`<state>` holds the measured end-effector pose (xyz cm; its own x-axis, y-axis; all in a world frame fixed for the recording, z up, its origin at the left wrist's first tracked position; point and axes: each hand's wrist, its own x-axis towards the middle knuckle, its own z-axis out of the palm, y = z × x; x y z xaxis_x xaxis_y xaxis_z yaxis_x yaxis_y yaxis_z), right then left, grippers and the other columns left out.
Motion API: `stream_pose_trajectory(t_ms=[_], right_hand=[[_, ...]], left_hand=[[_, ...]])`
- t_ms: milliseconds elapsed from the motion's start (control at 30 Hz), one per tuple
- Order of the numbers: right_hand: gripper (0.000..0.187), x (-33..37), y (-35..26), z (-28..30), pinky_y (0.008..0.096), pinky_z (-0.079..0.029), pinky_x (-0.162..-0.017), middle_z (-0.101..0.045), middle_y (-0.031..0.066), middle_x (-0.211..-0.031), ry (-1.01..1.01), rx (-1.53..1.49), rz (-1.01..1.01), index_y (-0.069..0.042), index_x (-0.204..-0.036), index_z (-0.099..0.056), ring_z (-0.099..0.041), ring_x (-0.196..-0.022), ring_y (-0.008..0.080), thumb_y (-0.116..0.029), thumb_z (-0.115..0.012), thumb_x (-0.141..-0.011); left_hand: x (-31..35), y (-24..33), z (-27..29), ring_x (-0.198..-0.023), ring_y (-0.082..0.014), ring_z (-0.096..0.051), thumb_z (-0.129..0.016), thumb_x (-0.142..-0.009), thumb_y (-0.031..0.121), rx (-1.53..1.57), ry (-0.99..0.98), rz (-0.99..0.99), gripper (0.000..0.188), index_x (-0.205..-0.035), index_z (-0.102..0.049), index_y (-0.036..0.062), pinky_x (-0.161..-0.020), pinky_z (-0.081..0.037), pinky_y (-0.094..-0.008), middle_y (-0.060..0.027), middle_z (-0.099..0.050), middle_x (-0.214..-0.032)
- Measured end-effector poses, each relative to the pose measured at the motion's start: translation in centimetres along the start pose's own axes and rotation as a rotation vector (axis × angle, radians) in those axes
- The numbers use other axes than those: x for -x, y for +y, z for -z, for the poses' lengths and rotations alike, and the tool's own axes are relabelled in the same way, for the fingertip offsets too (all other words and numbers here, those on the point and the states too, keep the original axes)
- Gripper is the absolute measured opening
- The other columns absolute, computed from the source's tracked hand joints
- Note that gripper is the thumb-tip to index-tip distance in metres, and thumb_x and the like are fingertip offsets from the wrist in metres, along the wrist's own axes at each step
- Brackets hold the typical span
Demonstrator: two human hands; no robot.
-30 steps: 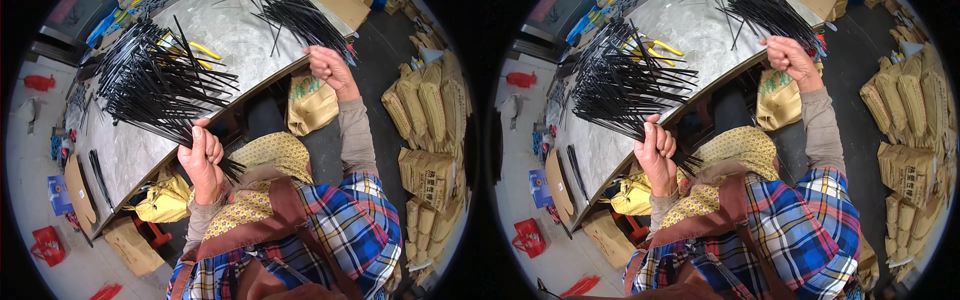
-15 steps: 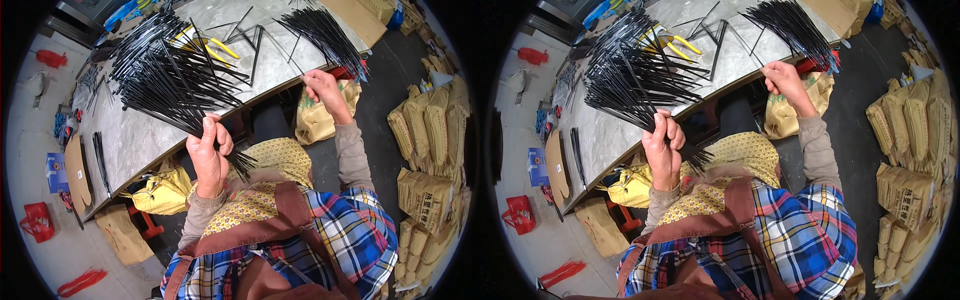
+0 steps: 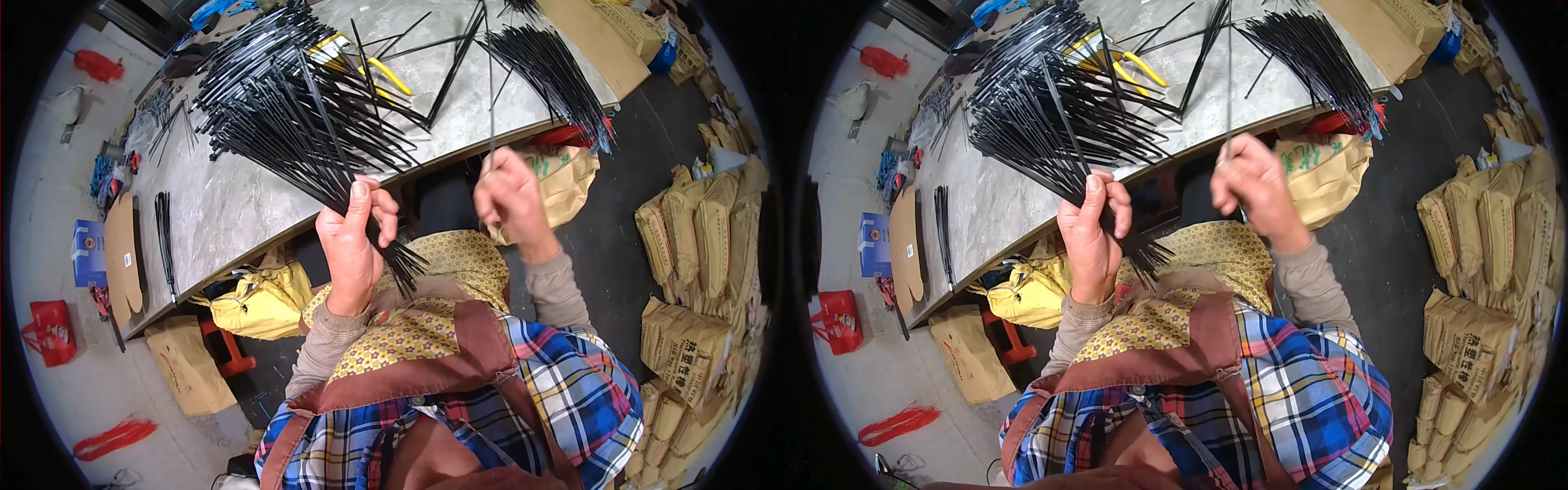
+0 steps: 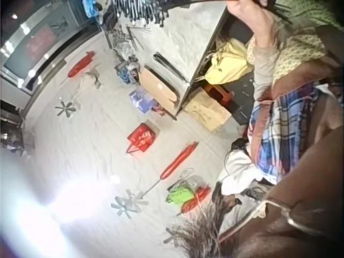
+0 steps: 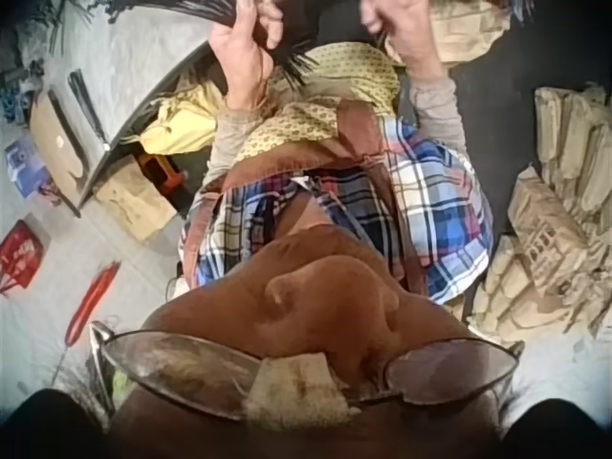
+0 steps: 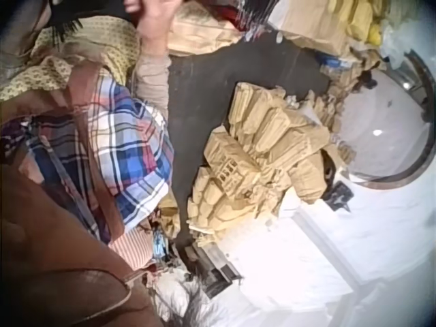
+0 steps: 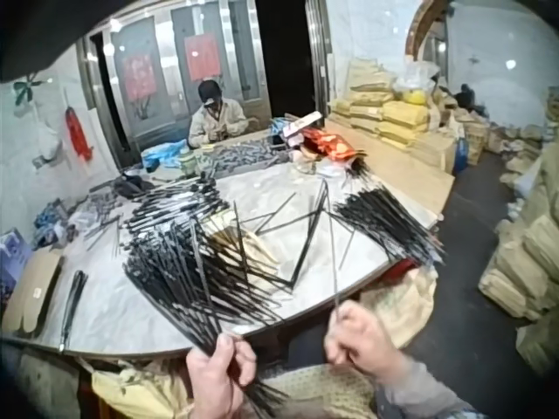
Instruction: The person gathers plastic rods from the table by hand, arranging them into a bundle while handling pliers.
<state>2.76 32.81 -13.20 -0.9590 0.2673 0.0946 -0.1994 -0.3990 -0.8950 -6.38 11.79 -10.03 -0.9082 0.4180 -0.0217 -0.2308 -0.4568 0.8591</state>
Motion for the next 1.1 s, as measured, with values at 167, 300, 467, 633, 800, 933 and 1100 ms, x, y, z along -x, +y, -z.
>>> stream_pose_trajectory(t_ms=[167,300,467,633,800,933,1100], right_hand=[[0.015,2.3,3.2,-6.1,0.021,-0.048,-0.055,-0.064,0.005,-0.069,-0.101,0.254,-0.081,-0.002,-0.098,-0.05,-0.061,-0.062,0.0074,-0.008,-0.063,-0.094],[0.012,2.5,4.9,-6.9,0.0237,-0.046,-0.052,-0.065,0.0037,-0.066,-0.237,0.469,-0.027,-0.002,-0.097,-0.05,-0.059,-0.057,0.0072,-0.009,-0.06,-0.095],[0.014,0.9,3.5,-6.7,0.0292,-0.046,-0.049,-0.063,0.0069,-0.061,-0.381,0.627,0.012,-0.002,-0.091,-0.055,-0.062,-0.053,0.0164,-0.013,-0.063,-0.093],[0.024,-3.9,0.6,-3.5,0.0384,-0.048,-0.054,-0.063,0.0085,-0.063,-0.668,1.021,0.083,-0.009,-0.083,-0.065,-0.063,-0.058,0.0302,-0.032,-0.067,-0.089],[0.016,-15.3,-1.1,6.9,0.0416,-0.05,-0.061,-0.066,0.0137,-0.074,0.012,1.443,0.38,-0.006,-0.087,-0.066,-0.065,-0.07,0.0337,-0.022,-0.063,-0.088],[0.011,-22.7,-2.7,10.5,0.0444,-0.051,-0.067,-0.067,0.0165,-0.085,0.022,1.844,0.555,-0.004,-0.087,-0.065,-0.066,-0.081,0.0332,-0.013,-0.061,-0.082],[0.012,-28.2,-1.9,12.4,0.0432,-0.053,-0.074,-0.064,0.0171,-0.092,-0.133,2.164,0.63,-0.002,-0.083,-0.065,-0.065,-0.091,0.0345,-0.005,-0.059,-0.074]], left_hand=[[0.3,-0.8,-0.2,-0.087,-0.0263,-0.069,-0.05,-0.102,0.019,-0.011,-0.028,-0.01,0.024,-0.107,-0.056,-0.004,-0.078,-0.056,-0.0334,-0.0227,-0.067,-0.099],[0.6,-0.8,0.1,-0.091,-0.0285,-0.068,-0.051,-0.102,0.019,-0.015,-0.036,0.033,0.027,-0.113,-0.055,-0.0048,-0.084,-0.056,-0.0368,-0.0226,-0.067,-0.102],[0.3,-1.5,1.7,-0.08,-0.0222,-0.065,-0.053,-0.101,0.019,0.013,-0.043,0.043,0.029,-0.119,-0.052,-0.0046,-0.075,-0.054,-0.0345,-0.0133,-0.063,-0.092],[0.2,-0.9,1.4,-0.056,-0.0087,-0.044,-0.054,-0.101,0.019,0.106,0.021,0.067,0.025,-0.114,-0.054,-0.0022,-0.052,-0.04,-0.0241,-0.0015,-0.05,-0.076],[0.2,-0.6,1.7,-0.05,-0.0038,-0.032,-0.049,-0.103,0.02,0.106,0.058,0.089,0.024,-0.112,-0.054,-0.0021,-0.045,-0.029,-0.02,0.0013,-0.044,-0.071],[0.3,-1.1,2.4,-0.048,-0.0032,-0.03,-0.046,-0.104,0.02,0.084,0.068,0.079,0.024,-0.108,-0.055,-0.0016,-0.043,-0.027,-0.0198,0.0021,-0.042,-0.067],[-0.1,-1.4,3.0,-0.047,-0.0036,-0.03,-0.05,-0.103,0.021,0.067,0.072,0.081,0.024,-0.105,-0.058,-0.0011,-0.042,-0.027,-0.0207,0.0021,-0.042,-0.064]])
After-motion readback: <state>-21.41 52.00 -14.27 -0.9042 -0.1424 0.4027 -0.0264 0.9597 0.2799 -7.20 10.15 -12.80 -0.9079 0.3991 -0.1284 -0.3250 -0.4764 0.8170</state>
